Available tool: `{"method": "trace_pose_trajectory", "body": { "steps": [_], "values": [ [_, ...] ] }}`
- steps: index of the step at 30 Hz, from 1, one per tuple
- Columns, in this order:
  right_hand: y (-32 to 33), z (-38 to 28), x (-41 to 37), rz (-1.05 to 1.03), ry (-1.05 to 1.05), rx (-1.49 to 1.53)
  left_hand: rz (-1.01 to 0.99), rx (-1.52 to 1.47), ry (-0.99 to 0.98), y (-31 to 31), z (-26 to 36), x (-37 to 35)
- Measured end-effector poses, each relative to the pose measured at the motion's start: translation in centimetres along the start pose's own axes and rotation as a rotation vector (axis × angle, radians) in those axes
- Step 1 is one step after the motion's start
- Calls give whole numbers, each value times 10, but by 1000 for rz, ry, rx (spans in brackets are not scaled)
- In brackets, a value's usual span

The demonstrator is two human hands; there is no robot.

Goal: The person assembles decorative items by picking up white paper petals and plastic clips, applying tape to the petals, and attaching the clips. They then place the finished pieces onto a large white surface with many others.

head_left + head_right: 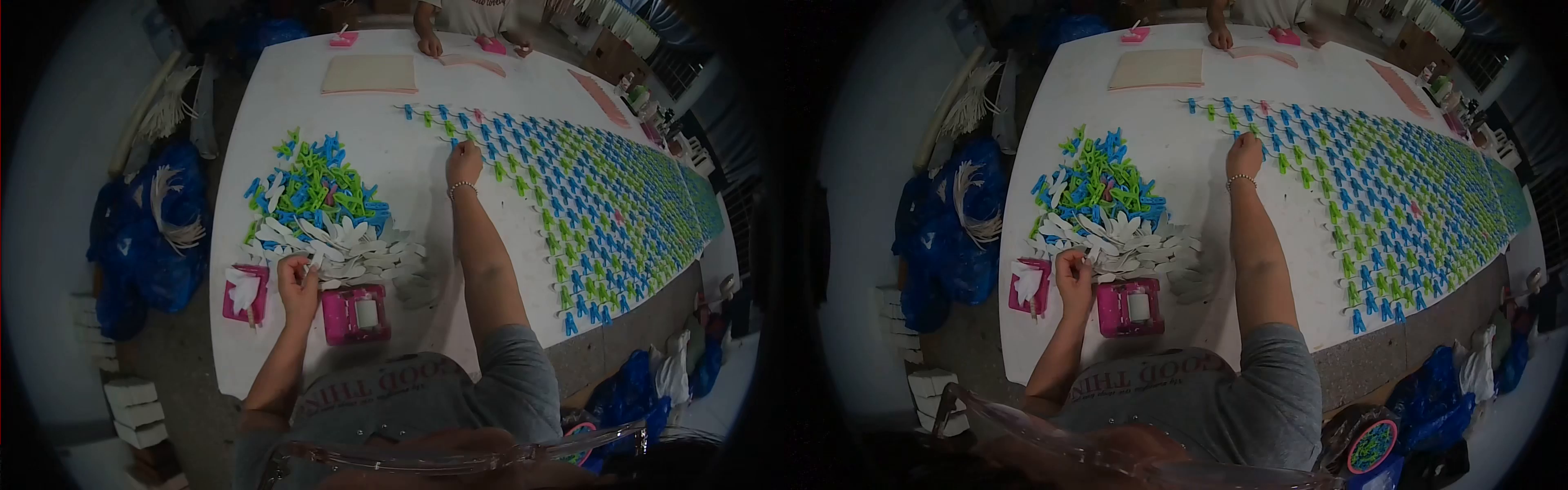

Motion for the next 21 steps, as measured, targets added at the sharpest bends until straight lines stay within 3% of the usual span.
{"method": "trace_pose_trajectory", "body": {
  "steps": [4,7,9,21],
  "values": [
    [11,-2,-8,25,-48,88,2,-23,6,-1,3,0],
    [36,-5,-25,31,42,90,3,-37,18,0,-1,-1],
    [54,-5,-37,-88,44,-149,-8,-36,15,-1,-2,-1],
    [52,16,-29,-219,-53,-302,-29,-76,36,-1,-5,-2]
  ]
}}
Point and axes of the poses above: each hand's wrist, its own x-axis towards the middle knuckle, its own y-axis out of the back of the hand, z = x × y, the point moved 6 cm from there along x, towards the middle knuckle, and after that the axes turned 1 degree about -y, right-handed, at the moved point
